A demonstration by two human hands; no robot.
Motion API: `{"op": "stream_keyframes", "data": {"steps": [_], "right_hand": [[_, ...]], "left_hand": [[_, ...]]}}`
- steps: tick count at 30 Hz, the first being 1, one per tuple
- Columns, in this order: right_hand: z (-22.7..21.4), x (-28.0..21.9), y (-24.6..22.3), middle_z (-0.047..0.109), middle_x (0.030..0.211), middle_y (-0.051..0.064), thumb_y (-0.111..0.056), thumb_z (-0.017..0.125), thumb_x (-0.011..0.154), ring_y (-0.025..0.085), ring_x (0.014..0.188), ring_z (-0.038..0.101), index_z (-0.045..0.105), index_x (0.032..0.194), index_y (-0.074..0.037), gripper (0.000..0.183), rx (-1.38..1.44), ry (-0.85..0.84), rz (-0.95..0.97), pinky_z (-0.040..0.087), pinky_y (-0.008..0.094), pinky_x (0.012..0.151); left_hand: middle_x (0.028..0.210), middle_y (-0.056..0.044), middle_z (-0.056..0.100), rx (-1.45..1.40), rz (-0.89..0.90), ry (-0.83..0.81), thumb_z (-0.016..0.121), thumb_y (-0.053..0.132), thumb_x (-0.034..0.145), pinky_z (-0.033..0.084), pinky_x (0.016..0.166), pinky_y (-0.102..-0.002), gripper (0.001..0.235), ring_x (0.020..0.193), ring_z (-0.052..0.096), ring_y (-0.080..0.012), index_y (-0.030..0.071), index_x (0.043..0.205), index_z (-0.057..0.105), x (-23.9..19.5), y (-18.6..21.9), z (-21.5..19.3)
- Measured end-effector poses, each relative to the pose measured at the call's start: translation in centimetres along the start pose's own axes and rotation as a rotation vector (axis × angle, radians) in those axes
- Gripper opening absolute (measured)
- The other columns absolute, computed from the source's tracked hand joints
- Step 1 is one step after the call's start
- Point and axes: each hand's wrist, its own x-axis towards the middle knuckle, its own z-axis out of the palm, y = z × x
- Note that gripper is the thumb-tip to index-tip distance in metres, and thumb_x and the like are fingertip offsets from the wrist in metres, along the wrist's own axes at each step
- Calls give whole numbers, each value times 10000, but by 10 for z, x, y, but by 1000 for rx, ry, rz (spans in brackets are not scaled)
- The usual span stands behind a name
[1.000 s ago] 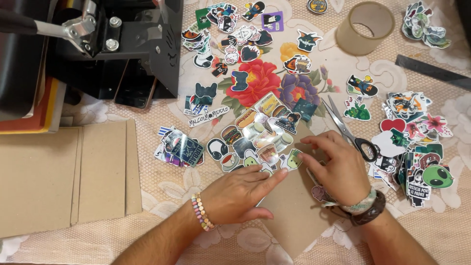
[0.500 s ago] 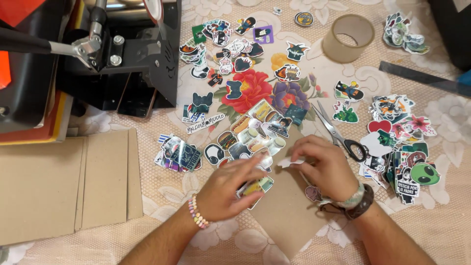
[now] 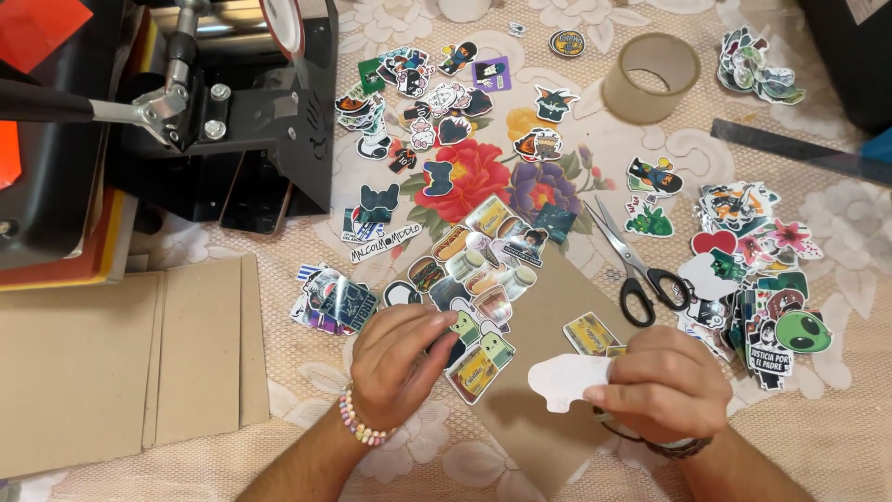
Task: Peeling and applying various decorative stickers onto a cardboard sheet
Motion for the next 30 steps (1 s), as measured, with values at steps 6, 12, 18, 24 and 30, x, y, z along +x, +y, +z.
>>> {"op": "stream_keyframes", "data": {"steps": [6, 12, 18, 24, 30], "right_hand": [[4, 6, 0, 587, 737, -3, -204, 680, 852, 144, 612, 545, 705, 804, -161, 70, 112, -77, 158, 443, 317, 630], [15, 23, -8, 651, 763, 26, -154, 671, 875, 169, 629, 589, 726, 845, -99, 83, 236, -245, 204, 480, 298, 620], [25, 16, 5, 636, 861, 0, -77, 675, 909, 215, 757, 590, 710, 925, -156, 88, -29, -515, 250, 463, 330, 662], [12, 9, 26, 667, 1004, 27, -63, 625, 897, 248, 906, 596, 733, 1060, -184, 230, -165, -580, 393, 490, 368, 746], [-8, -8, 48, 668, 1278, 99, -254, 538, 879, 365, 1019, 647, 641, 1297, -225, 431, -1074, -821, 672, 604, 469, 643]], "left_hand": [[1122, -134, 740, -50, -84, 19, 821, 19, 845, 595, 981, -362, 378, 1051, 711, -247, 27, 1173, 633, -6, 7, 9], [1256, -118, 671, -109, -84, -73, 825, 86, 905, 535, 1047, -448, 370, 1147, 641, -319, 100, 1225, 639, 12, 40, -1], [1105, -99, 719, -320, -263, -64, 707, 112, 923, 535, 1031, -446, 263, 1094, 658, -315, 56, 1176, 665, 17, 43, 1], [1102, -40, 742, -376, -408, -52, 747, 157, 901, 538, 1032, -422, 258, 1096, 668, -245, 113, 1151, 700, 4, 32, 9], [1038, -67, 734, -356, -548, -51, 624, 268, 978, 522, 971, -390, 235, 1038, 678, -246, 84, 1089, 717, 11, 21, 0]]}}
